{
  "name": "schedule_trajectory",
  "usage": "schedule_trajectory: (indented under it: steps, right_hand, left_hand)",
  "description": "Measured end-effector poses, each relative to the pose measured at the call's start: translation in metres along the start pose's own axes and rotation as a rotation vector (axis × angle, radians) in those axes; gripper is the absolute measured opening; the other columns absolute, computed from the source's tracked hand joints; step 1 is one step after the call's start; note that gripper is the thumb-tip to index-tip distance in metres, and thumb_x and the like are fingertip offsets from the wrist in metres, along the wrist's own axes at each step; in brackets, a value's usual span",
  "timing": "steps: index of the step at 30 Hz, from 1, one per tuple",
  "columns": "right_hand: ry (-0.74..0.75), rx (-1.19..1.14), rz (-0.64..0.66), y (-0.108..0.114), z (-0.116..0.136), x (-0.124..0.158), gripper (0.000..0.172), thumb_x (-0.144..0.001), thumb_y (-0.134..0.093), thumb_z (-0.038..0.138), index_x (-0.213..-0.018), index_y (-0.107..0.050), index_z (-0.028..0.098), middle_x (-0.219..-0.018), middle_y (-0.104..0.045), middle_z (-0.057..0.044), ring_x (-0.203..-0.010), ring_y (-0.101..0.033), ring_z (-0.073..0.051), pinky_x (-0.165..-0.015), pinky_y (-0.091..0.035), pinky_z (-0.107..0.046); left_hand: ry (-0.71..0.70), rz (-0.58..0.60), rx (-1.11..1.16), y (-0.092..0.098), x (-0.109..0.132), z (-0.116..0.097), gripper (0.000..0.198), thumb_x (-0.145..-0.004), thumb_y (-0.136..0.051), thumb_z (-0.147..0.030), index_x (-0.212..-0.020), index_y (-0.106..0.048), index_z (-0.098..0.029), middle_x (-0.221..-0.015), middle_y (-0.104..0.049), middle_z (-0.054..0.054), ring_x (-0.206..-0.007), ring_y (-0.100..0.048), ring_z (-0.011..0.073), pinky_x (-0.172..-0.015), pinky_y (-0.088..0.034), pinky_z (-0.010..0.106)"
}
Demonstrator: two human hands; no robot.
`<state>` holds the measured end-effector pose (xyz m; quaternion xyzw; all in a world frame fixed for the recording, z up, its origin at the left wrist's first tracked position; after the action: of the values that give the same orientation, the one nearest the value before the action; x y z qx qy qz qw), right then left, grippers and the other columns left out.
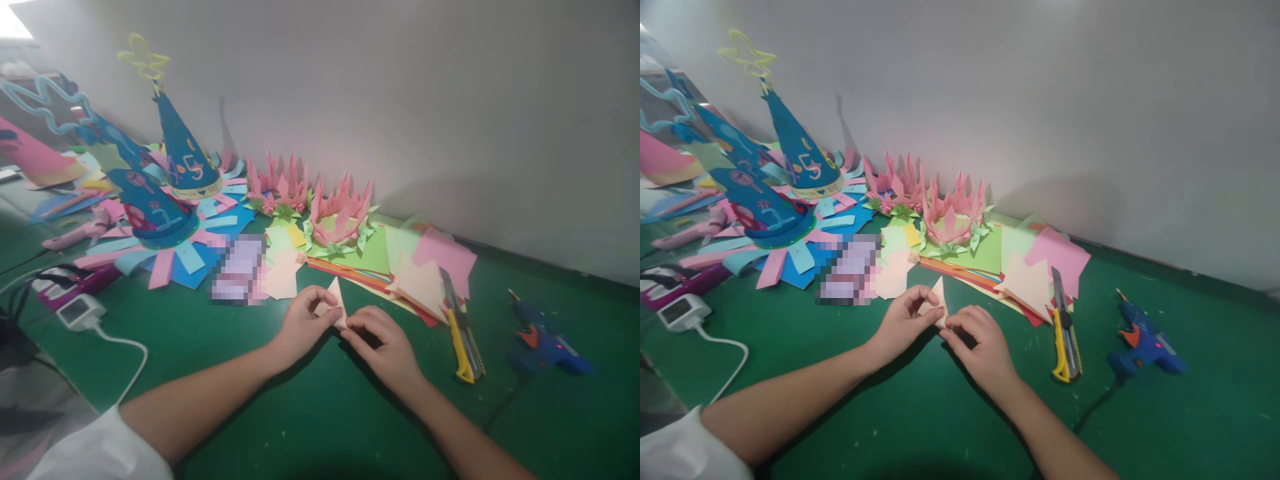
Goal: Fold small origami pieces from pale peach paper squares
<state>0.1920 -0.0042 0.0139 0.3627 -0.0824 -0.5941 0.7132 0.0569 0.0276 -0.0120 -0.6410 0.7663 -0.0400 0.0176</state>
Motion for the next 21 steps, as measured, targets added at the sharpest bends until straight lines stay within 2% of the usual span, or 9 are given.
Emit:
schedule_trajectory:
  steps: [6, 9, 21]
  right_hand:
    - [-0.028, -0.019, 0.002, -0.0013, -0.0029, 0.0009, 0.011, -0.085, -0.056, 0.029, -0.081, -0.064, 0.022, -0.073, -0.060, -0.003, -0.072, -0.056, -0.018, -0.065, -0.045, -0.030]
    - [-0.042, -0.016, -0.012, -0.0015, -0.0047, 0.0010, 0.011, -0.085, -0.056, 0.027, -0.079, -0.063, 0.022, -0.072, -0.060, -0.002, -0.072, -0.056, -0.018, -0.065, -0.044, -0.029]
    - [-0.057, 0.005, -0.020, -0.0009, -0.0051, 0.0001, 0.016, -0.086, -0.056, 0.030, -0.075, -0.064, 0.022, -0.071, -0.061, -0.002, -0.071, -0.057, -0.017, -0.064, -0.045, -0.029]
  left_hand:
    - [-0.075, 0.054, -0.131, -0.0034, 0.0021, -0.0001, 0.011, -0.074, -0.061, -0.019, -0.084, -0.058, -0.015, -0.089, -0.054, 0.004, -0.083, -0.054, 0.0134, -0.070, -0.045, 0.025]
    - [-0.093, 0.086, -0.174, -0.0048, 0.0034, 0.0016, 0.014, -0.076, -0.058, -0.015, -0.090, -0.060, -0.017, -0.094, -0.053, 0.005, -0.088, -0.054, 0.0142, -0.069, -0.045, 0.024]
    - [-0.056, 0.114, -0.200, -0.0070, 0.0052, 0.0073, 0.019, -0.076, -0.058, -0.017, -0.096, -0.060, -0.017, -0.101, -0.052, 0.007, -0.092, -0.055, 0.0154, -0.064, -0.047, 0.021]
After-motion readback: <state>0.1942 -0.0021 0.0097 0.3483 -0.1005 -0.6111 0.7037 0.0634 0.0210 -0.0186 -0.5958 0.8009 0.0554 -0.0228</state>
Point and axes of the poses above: each hand's wrist, its own x-axis away from the middle knuckle, its own y-axis out of the back of the hand, z = x × y, the point moved 6 cm from there along -x, towards the middle knuckle
